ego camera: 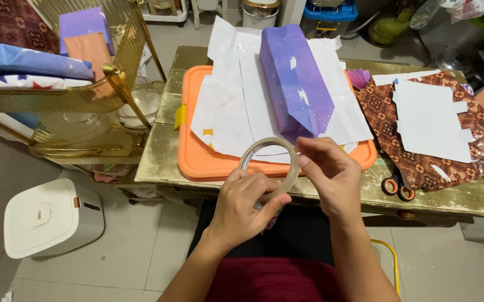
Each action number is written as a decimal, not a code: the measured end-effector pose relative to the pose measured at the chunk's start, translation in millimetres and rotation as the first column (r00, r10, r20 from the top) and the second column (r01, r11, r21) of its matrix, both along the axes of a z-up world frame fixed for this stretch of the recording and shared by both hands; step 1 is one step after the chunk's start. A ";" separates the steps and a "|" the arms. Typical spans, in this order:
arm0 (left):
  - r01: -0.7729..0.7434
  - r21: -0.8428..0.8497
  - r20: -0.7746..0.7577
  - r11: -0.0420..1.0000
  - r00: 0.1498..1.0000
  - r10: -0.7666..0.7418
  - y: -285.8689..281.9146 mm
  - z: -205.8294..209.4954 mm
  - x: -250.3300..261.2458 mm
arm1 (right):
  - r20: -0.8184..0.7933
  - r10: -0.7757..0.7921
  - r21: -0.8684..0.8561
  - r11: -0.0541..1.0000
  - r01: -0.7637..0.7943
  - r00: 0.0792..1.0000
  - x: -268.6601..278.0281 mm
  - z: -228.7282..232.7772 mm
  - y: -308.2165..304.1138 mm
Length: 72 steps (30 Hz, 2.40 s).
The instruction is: The person wraps a rectangular box with purple galaxy-patterned wrapping paper. They fold the paper around the box, smooth the edges, and secure the seams with clear tape. The person then uses scissors to cut a strip of tape. The wrapped box remains on the orange tray at the end of the clip.
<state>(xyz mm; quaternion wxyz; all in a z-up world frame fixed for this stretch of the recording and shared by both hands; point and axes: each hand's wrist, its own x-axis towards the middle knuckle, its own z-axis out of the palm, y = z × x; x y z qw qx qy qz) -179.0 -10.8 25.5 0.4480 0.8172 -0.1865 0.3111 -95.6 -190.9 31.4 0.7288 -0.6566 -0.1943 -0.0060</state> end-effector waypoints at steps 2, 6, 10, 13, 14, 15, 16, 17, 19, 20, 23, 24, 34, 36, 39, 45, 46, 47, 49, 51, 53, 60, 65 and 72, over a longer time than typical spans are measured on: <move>0.002 0.010 0.004 1.000 1.000 -0.002 5.6 1.2 -3.7 | -0.020 0.076 -0.069 0.995 -0.077 0.997 5.7 1.8 -1.0; 0.029 0.005 -0.002 1.000 1.000 -0.029 22.3 0.3 -12.9 | 0.029 0.176 -0.062 0.983 -0.174 0.984 12.0 1.0 7.2; 0.035 -0.004 -0.038 0.999 0.999 -0.036 36.6 -6.1 -23.5 | -0.018 0.278 -0.112 0.954 -0.278 0.960 16.0 4.0 18.5; 0.043 -0.032 -0.016 0.999 0.999 -0.044 47.2 -10.9 -31.2 | 0.044 0.296 -0.257 0.926 -0.276 0.954 11.4 6.6 33.1; 0.043 -0.042 0.000 0.998 0.999 -0.043 50.3 -12.0 -33.8 | 0.080 0.300 -0.316 0.912 -0.261 0.951 8.6 8.0 37.8; 0.053 -0.062 -0.023 0.997 0.998 -0.054 52.7 -13.0 -36.6 | 0.131 0.299 -0.394 0.890 -0.227 0.945 5.5 9.4 42.2; 0.062 -0.083 -0.045 0.995 0.997 -0.066 54.9 -13.7 -39.7 | 0.181 0.303 -0.468 0.863 -0.189 0.936 2.0 10.7 46.6; 0.069 -0.103 -0.067 0.992 0.995 -0.076 57.2 -14.4 -42.4 | 0.230 0.311 -0.537 0.831 -0.146 0.922 -0.9 11.4 52.2; 0.117 -0.190 -0.284 0.975 0.944 -0.169 61.1 -15.3 -49.8 | 0.290 0.323 -0.586 0.804 -0.099 0.901 -7.2 11.4 64.2; 0.133 -0.236 -0.384 0.963 0.897 -0.218 62.9 -16.1 -52.4 | 0.319 0.330 -0.609 0.790 -0.075 0.888 -9.6 11.6 69.2; 0.126 -0.288 -0.492 0.949 0.831 -0.260 65.3 -23.5 -54.9 | 0.396 0.391 -0.733 0.679 0.029 0.831 -13.7 12.1 76.4; 0.094 -0.414 -0.533 0.905 0.781 -0.325 63.2 -27.7 -54.4 | 0.415 0.398 -0.755 0.653 0.066 0.818 -14.7 10.3 79.4; -0.191 -0.816 -0.531 0.545 0.620 -0.578 44.0 -93.4 -31.9 | 0.594 0.431 -0.780 0.514 0.356 0.679 2.0 -22.2 99.2; -0.195 -0.860 -0.476 0.472 0.640 -0.603 42.9 -104.2 -29.3 | 0.599 0.436 -0.780 0.506 0.368 0.672 5.2 -30.1 102.2; -0.190 -0.893 -0.421 0.407 0.672 -0.610 42.4 -116.3 -25.3 | 0.615 0.439 -0.773 0.499 0.391 0.655 10.0 -38.1 103.0; -0.187 -0.905 -0.400 0.381 0.678 -0.617 43.4 -124.8 -22.7 | 0.627 0.435 -0.762 0.515 0.392 0.646 12.3 -42.2 105.4; -0.201 -0.902 -0.411 0.381 0.667 -0.622 43.1 -124.9 -22.9 | 0.626 0.436 -0.761 0.521 0.386 0.647 12.1 -41.4 106.1; -0.214 -0.899 -0.422 0.382 0.656 -0.626 42.6 -125.1 -22.9 | 0.626 0.436 -0.760 0.528 0.379 0.647 11.9 -40.4 106.8; -0.214 -0.898 -0.423 0.386 0.665 -0.615 41.3 -125.4 -24.1 | 0.620 0.430 -0.765 0.517 0.384 0.656 10.0 -38.2 108.2; -0.236 -0.891 -0.437 0.387 0.672 -0.598 40.5 -125.5 -25.2 | 0.609 0.425 -0.772 0.513 0.376 0.669 8.3 -35.8 108.9; -0.275 -0.881 -0.463 0.385 0.671 -0.579 39.5 -125.6 -25.7 | 0.594 0.417 -0.778 0.513 0.362 0.688 8.5 -35.7 105.4; -0.316 -0.832 -0.541 0.456 0.644 -0.541 41.2 -124.3 -26.8 | 0.588 -0.096 -0.552 0.678 0.485 0.803 32.0 -71.4 12.7; -0.268 -0.830 -0.527 0.489 0.662 -0.532 42.2 -121.2 -29.6 | 0.731 -0.313 -0.602 0.122 0.789 0.606 46.8 -91.4 -124.4; -0.260 -0.815 -0.544 0.518 0.649 -0.531 40.8 -120.1 -28.0 | 0.655 -0.468 -0.707 -0.102 0.700 0.593 16.4 -116.6 -185.6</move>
